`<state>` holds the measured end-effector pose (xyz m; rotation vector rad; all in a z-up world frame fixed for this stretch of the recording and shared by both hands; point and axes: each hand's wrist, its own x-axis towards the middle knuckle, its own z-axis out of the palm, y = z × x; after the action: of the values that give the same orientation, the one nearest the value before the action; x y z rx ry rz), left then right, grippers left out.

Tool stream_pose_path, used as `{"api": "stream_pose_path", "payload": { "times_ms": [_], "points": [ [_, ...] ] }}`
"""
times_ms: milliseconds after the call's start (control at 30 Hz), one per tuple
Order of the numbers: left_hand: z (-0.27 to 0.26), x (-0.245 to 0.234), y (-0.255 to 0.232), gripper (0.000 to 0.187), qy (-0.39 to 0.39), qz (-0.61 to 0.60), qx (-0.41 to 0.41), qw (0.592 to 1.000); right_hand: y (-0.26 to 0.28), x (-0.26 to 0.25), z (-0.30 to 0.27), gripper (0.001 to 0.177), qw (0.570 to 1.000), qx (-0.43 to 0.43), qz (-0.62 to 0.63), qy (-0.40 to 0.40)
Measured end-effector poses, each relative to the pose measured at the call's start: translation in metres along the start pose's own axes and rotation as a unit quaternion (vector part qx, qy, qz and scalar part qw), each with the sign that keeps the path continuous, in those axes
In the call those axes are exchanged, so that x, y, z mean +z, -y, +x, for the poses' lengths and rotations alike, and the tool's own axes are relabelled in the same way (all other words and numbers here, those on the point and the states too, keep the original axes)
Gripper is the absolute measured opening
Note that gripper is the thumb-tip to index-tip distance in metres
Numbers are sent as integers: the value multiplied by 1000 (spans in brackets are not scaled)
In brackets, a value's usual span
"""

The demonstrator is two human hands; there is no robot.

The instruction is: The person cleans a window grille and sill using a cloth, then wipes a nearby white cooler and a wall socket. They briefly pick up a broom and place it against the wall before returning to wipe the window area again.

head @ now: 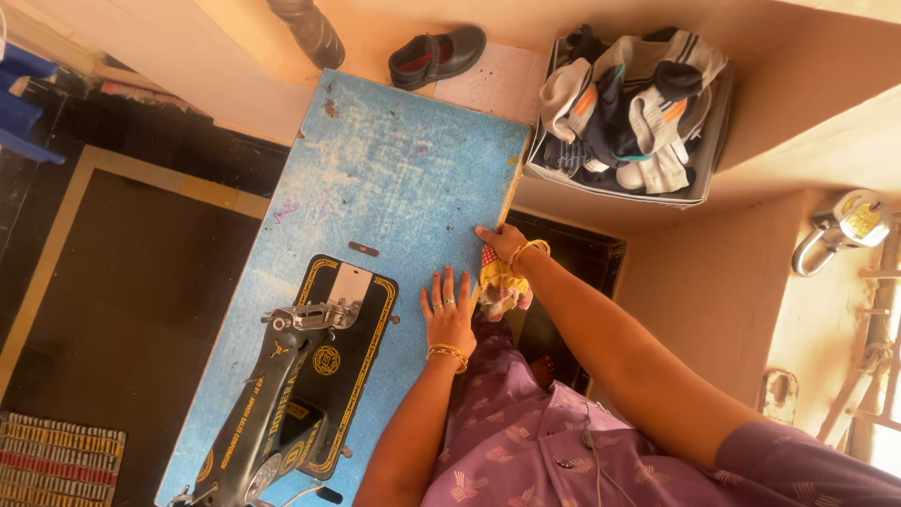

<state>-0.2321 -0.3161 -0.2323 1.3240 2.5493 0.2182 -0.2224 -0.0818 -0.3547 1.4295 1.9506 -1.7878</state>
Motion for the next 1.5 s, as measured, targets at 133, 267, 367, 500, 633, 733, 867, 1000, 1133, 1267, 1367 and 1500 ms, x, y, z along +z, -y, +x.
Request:
{"api": "stream_pose_path", "payload": {
  "times_ms": [133,267,367,500,633,733,867,1000,1133,1267,1367,1500],
  "points": [
    [-2,3,-1,99,-11,-1,11,1000,-1,1,-5,76,1000,18,3,-3],
    [3,1,-1,98,-15,-1,15,1000,9,-5,-12,75,1000,-14,-22,-3],
    [-1,-3,-5,99,34,-6,-10,999,21,-31,-22,86,993,6,-94,75],
    [1,-9,-6,97,39,-1,-16,999,24,-105,-23,84,974,15,77,-211],
    [3,-4,-4,97,24,14,-8,1000,5,-148,6,87,964,74,160,-200],
    [1,-1,-2,97,3,9,1,1000,4,-140,24,71,966,31,27,-255],
    [-2,-8,-2,102,13,-6,4,1000,6,-122,19,55,950,-39,-2,-309],
    [4,-21,-7,104,14,-73,-8,997,8,-139,-32,41,982,-26,5,-185],
    [11,-18,-28,100,-25,-172,13,985,6,-153,-113,30,956,-77,277,-58],
    [37,-9,-78,97,-108,-294,174,934,14,-164,-214,53,921,-81,379,-25],
    [57,-12,-118,61,37,-467,196,862,21,-179,-282,46,886,-190,422,29],
    [60,-44,-147,28,192,-453,224,842,19,-220,-334,37,920,-251,177,-241]
  ]
}}
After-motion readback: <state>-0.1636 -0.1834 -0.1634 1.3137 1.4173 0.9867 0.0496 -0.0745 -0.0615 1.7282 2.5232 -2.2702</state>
